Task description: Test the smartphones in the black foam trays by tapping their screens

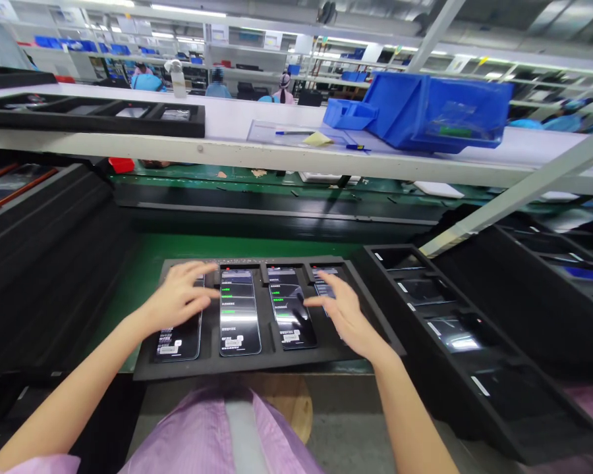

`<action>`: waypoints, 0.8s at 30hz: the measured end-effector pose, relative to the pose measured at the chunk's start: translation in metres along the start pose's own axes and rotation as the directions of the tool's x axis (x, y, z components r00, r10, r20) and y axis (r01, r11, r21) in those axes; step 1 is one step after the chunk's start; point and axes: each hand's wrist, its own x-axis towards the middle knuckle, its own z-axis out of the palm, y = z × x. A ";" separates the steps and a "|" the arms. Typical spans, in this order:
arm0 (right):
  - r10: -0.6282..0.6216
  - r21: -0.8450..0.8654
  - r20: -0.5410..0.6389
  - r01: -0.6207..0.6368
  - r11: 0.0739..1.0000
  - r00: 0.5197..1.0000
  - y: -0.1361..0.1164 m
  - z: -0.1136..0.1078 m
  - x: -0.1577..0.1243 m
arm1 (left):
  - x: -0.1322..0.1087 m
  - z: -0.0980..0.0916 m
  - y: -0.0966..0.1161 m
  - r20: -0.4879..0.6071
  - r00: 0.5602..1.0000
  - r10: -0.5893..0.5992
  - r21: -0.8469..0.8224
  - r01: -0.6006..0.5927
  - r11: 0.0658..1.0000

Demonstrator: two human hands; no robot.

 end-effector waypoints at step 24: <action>-0.251 0.164 -0.281 0.304 0.939 0.926 -0.099 0.064 -0.001 | -0.080 0.033 0.015 0.009 0.590 -0.807 -0.724 0.561 0.402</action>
